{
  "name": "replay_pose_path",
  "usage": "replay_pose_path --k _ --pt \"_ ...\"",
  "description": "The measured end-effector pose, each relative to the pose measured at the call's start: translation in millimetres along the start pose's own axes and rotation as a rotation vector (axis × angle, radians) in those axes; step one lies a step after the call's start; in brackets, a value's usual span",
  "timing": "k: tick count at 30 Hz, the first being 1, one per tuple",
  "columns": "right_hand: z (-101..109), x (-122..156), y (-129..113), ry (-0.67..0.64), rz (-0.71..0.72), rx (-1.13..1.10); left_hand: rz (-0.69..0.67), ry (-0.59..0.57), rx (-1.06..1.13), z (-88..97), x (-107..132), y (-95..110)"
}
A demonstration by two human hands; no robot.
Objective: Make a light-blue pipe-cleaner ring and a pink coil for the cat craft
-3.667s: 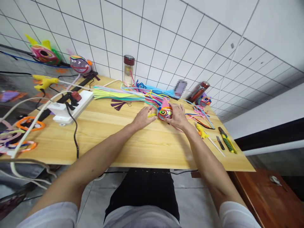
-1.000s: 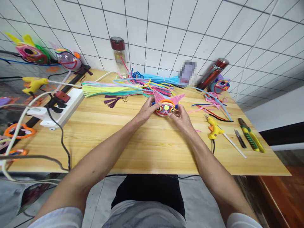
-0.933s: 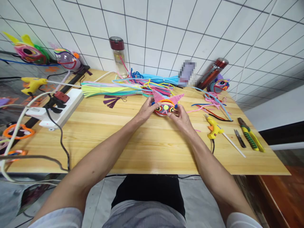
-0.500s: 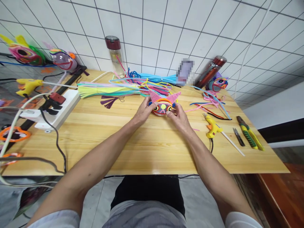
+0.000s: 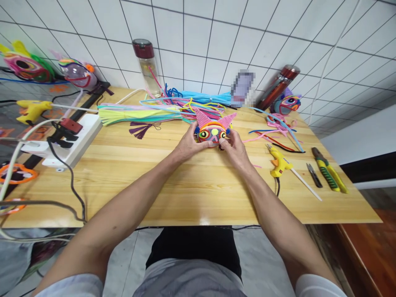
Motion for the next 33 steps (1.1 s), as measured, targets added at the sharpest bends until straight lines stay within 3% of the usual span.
replay_pose_path --k 5,15,20,24,28,33 --pt "0.6 1.6 -5.7 0.035 -0.027 -0.021 0.035 -0.038 0.148 1.2 -2.3 -3.4" --pt "-0.4 1.6 -2.8 0.051 -0.023 -0.016 0.043 -0.058 0.183 -0.4 -1.4 -7.3" --pt "0.3 3.5 -19.0 -0.02 0.052 -0.082 0.065 0.018 0.121 5.8 -6.0 -6.7" --pt "1.7 6.2 -28.7 0.034 0.098 -0.133 -0.003 0.095 0.2 15.8 -13.3 -0.8" --pt "-0.7 7.6 -26.0 0.02 0.067 0.002 -0.027 0.2 0.297 23.7 -16.0 2.9" --pt "-9.2 10.0 -21.2 -0.115 0.097 0.184 -0.003 0.19 0.435 24.5 -15.3 8.0"
Point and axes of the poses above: each hand's wrist, its own x-axis away from the middle knuckle, its own z-axis out of the back of the hand, y = z × x, the point moved 2 cm from there along -x, towards the middle knuckle, and after that the axes turned 5 degrees about -y, right-handed, at the moved point
